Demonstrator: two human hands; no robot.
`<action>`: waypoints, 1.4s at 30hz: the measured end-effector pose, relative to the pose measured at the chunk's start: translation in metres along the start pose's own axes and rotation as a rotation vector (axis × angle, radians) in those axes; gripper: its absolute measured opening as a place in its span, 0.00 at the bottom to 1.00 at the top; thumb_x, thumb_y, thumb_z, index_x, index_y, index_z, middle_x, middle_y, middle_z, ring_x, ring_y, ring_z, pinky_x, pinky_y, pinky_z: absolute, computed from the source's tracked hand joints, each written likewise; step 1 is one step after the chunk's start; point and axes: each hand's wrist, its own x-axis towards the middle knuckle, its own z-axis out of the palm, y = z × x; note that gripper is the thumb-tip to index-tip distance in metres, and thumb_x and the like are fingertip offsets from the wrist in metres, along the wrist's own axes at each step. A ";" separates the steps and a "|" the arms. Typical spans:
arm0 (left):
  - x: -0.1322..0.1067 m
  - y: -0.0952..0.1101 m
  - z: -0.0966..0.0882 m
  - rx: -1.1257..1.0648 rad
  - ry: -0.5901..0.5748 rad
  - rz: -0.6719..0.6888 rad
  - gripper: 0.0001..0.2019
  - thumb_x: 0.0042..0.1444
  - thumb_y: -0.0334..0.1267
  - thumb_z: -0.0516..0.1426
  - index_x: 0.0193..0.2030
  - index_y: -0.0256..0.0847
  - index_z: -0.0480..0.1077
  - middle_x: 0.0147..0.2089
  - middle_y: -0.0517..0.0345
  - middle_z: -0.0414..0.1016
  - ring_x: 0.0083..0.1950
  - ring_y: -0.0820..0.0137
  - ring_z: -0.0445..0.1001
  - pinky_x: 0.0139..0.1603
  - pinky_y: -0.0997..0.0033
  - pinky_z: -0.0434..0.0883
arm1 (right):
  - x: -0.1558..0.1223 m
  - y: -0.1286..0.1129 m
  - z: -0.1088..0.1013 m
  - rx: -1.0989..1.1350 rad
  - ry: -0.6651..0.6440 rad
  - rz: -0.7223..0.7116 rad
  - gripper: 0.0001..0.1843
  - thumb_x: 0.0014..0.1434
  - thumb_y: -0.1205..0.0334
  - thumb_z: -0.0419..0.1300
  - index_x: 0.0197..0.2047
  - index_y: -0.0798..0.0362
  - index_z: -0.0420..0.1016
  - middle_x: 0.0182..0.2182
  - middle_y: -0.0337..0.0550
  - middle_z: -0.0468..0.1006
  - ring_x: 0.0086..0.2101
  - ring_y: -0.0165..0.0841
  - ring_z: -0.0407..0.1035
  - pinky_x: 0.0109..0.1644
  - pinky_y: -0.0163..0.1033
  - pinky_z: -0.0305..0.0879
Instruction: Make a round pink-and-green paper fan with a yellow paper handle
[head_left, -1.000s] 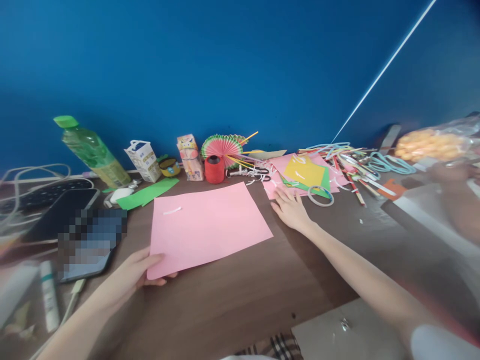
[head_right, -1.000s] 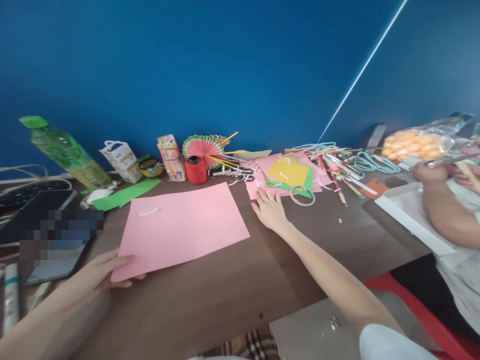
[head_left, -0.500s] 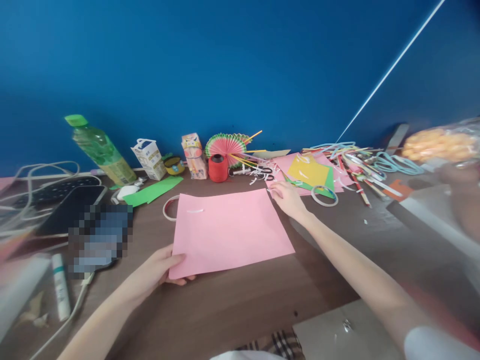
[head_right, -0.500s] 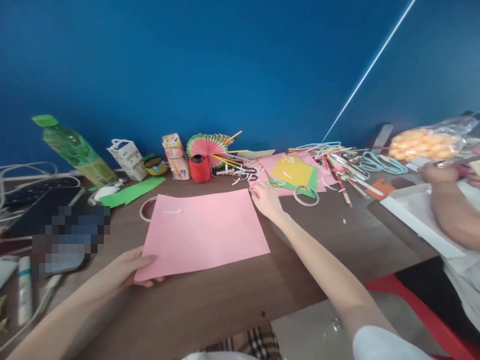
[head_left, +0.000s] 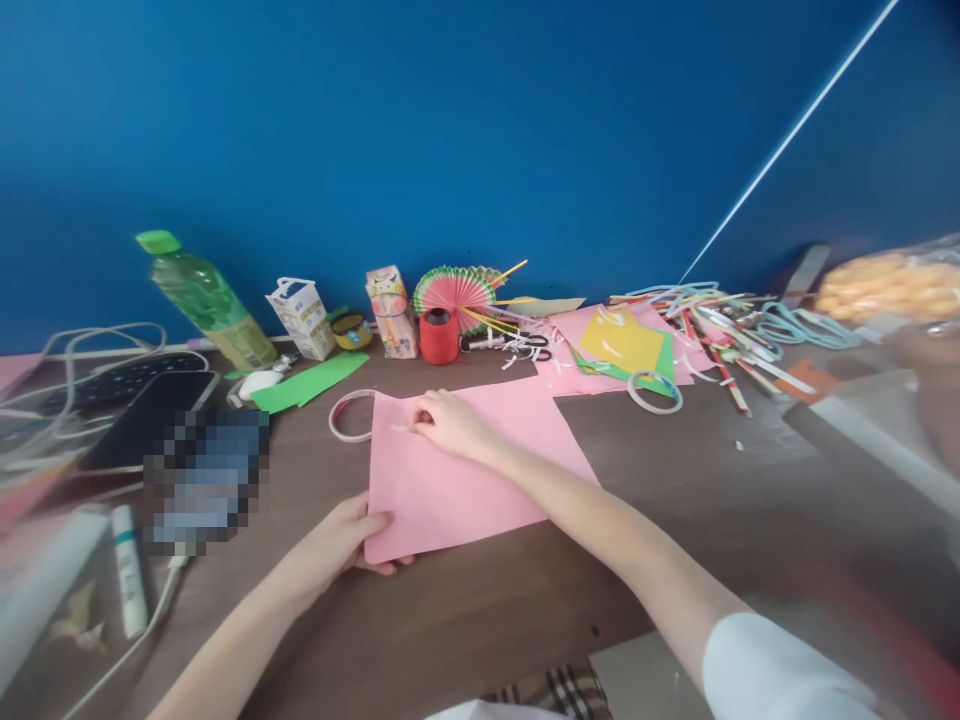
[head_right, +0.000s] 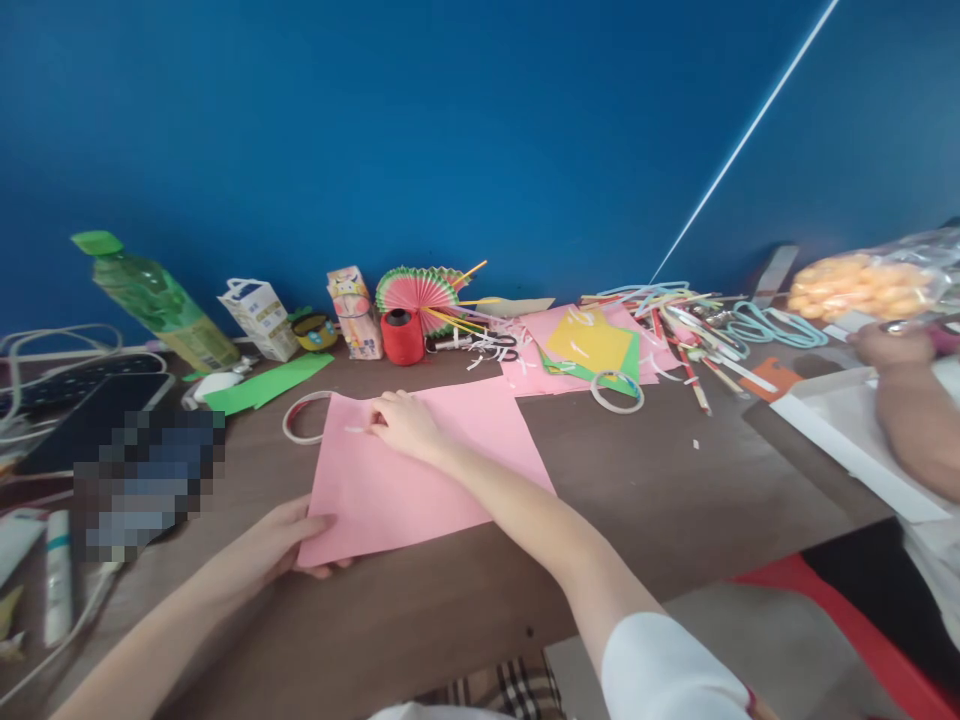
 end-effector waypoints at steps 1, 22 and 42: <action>0.000 0.000 0.000 -0.002 -0.002 0.002 0.20 0.47 0.46 0.61 0.42 0.34 0.67 0.31 0.49 0.78 0.33 0.66 0.76 0.30 0.72 0.72 | 0.000 0.000 0.000 -0.004 -0.004 0.000 0.05 0.55 0.64 0.62 0.30 0.54 0.69 0.30 0.40 0.70 0.35 0.32 0.62 0.40 0.37 0.56; 0.038 0.032 -0.030 1.193 0.776 0.566 0.15 0.56 0.42 0.47 0.41 0.38 0.70 0.47 0.46 0.74 0.51 0.57 0.70 0.52 0.59 0.65 | 0.002 0.022 -0.007 0.067 0.039 0.095 0.14 0.50 0.65 0.64 0.41 0.53 0.70 0.41 0.42 0.66 0.43 0.35 0.62 0.50 0.42 0.58; 0.075 0.002 -0.029 1.554 0.522 0.662 0.33 0.61 0.52 0.42 0.67 0.30 0.48 0.66 0.40 0.54 0.68 0.58 0.53 0.66 0.50 0.51 | 0.011 0.037 -0.014 -0.047 0.130 0.292 0.05 0.50 0.65 0.62 0.31 0.53 0.70 0.33 0.41 0.69 0.37 0.34 0.64 0.42 0.38 0.60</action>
